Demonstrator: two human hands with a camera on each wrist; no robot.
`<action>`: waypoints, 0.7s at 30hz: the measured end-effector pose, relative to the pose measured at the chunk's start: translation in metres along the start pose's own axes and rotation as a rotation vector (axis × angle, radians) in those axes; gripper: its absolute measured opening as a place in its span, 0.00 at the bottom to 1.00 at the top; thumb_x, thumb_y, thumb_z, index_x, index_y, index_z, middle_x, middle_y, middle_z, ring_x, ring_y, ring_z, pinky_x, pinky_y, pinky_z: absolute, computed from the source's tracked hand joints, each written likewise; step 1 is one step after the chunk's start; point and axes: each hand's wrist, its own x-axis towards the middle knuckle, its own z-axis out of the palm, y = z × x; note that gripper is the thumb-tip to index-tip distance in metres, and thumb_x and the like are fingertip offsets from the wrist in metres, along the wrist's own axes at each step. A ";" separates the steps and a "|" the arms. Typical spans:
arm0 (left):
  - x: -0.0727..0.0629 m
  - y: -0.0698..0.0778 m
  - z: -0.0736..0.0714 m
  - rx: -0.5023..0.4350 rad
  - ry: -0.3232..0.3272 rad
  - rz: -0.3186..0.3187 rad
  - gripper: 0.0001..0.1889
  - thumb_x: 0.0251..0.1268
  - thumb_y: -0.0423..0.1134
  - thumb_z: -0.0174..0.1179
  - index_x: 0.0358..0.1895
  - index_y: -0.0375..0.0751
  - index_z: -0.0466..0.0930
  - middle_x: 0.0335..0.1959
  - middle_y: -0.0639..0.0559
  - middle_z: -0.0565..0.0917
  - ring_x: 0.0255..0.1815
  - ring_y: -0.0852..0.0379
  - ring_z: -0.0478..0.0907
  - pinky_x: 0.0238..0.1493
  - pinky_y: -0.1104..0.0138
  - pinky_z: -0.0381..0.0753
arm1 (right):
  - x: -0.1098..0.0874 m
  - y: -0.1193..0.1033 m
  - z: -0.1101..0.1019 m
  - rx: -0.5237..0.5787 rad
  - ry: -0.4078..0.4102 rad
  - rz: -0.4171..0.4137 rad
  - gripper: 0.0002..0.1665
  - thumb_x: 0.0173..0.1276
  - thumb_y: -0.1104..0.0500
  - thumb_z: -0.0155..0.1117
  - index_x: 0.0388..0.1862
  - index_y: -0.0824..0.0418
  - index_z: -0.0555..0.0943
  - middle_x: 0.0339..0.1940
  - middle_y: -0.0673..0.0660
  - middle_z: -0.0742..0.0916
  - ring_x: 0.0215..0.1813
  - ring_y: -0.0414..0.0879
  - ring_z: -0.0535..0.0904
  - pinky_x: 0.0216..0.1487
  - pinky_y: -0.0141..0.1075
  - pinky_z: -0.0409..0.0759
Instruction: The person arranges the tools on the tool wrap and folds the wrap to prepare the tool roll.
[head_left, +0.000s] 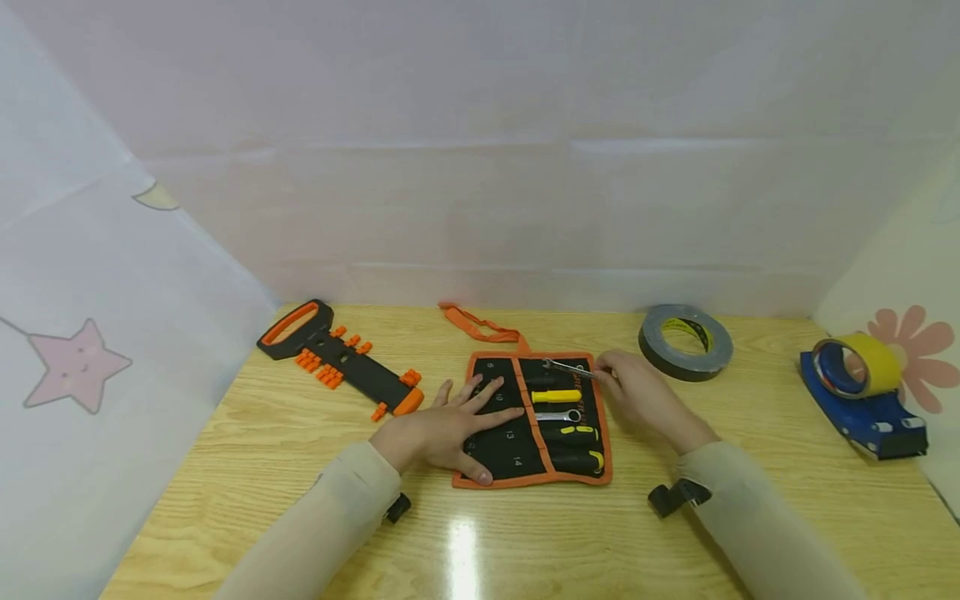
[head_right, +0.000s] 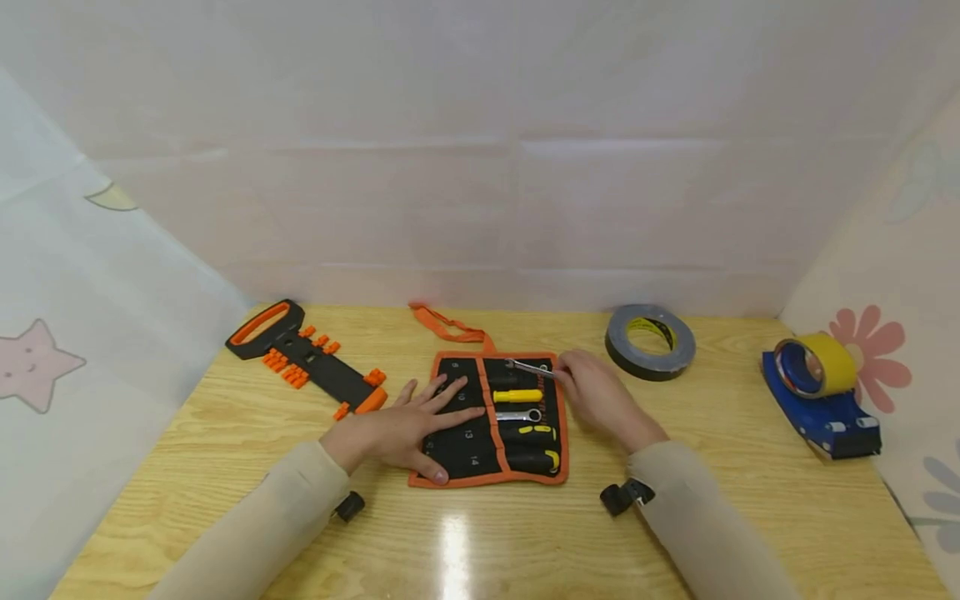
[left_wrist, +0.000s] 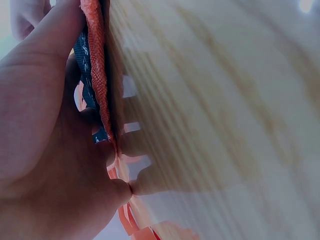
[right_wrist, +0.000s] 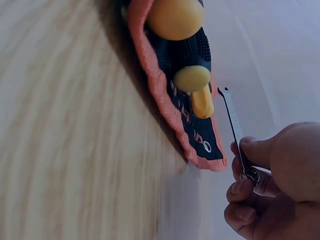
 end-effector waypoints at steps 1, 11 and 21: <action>0.001 0.000 0.000 0.001 -0.003 0.000 0.55 0.63 0.68 0.70 0.88 0.78 0.44 0.92 0.53 0.26 0.92 0.39 0.24 0.86 0.31 0.28 | 0.002 -0.001 0.000 0.003 -0.004 -0.005 0.07 0.84 0.62 0.61 0.44 0.62 0.84 0.37 0.54 0.86 0.35 0.43 0.73 0.39 0.40 0.74; 0.001 -0.001 0.001 0.010 -0.008 -0.010 0.55 0.63 0.69 0.69 0.88 0.79 0.43 0.92 0.54 0.26 0.92 0.40 0.24 0.86 0.31 0.29 | 0.019 -0.011 0.007 0.036 -0.076 0.027 0.09 0.85 0.60 0.60 0.48 0.63 0.86 0.43 0.58 0.88 0.38 0.46 0.79 0.43 0.45 0.81; 0.001 -0.001 0.001 -0.006 0.004 0.000 0.55 0.63 0.69 0.69 0.88 0.79 0.44 0.92 0.53 0.27 0.92 0.40 0.24 0.86 0.31 0.29 | 0.026 -0.014 0.015 0.072 -0.090 0.085 0.12 0.83 0.59 0.64 0.54 0.65 0.88 0.50 0.61 0.89 0.50 0.54 0.85 0.55 0.54 0.86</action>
